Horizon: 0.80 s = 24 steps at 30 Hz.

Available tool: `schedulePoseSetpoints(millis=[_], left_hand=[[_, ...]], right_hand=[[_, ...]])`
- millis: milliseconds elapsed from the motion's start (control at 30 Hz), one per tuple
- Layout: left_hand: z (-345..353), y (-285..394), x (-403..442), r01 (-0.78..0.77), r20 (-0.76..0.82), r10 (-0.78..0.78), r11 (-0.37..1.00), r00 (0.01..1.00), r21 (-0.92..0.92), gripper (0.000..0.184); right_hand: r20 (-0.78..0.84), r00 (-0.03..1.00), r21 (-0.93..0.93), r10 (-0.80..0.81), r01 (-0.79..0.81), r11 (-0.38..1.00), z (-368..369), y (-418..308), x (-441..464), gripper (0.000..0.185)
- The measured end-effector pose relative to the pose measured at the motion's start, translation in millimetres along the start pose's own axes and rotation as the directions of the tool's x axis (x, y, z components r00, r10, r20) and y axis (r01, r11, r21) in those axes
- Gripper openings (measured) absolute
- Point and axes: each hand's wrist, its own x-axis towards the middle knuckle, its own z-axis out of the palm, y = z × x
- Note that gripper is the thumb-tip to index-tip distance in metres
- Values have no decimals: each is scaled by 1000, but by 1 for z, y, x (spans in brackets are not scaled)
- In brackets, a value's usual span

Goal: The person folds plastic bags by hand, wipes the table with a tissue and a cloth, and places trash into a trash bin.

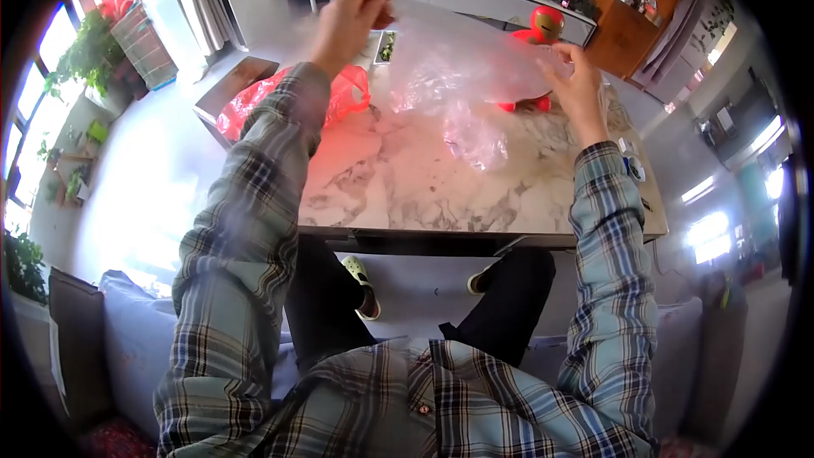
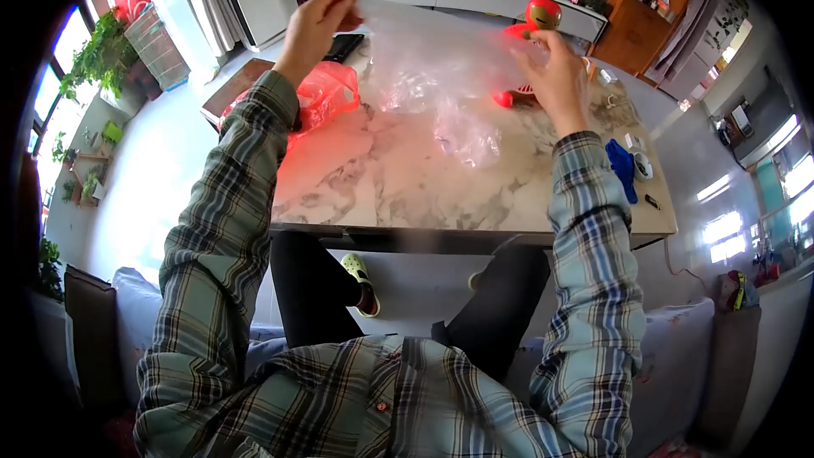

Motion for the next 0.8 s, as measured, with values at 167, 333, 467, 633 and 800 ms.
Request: schedulePoseSetpoints(millis=[167,333,467,633,800], left_hand=[[31,27,10,-30,142,44,995,989,-100,14],[2,42,-35,-68,-323,10,984,946,-167,41],[13,18,-142,276,-319,-396,891,861,-360,59],[44,-9,-151,260,-113,-276,956,955,-132,72],[32,1,-152,345,-14,-435,733,900,-586,14]], right_hand=[[58,919,-35,-390,392,919,25,-69,26,32],[305,927,261,219,-302,917,19,-86,35,26],[319,844,519,432,-537,665,3,-70,34,28],[363,745,618,560,-642,454,-4,-48,2,45],[224,648,573,728,-692,439,-20,-13,-29,47]])
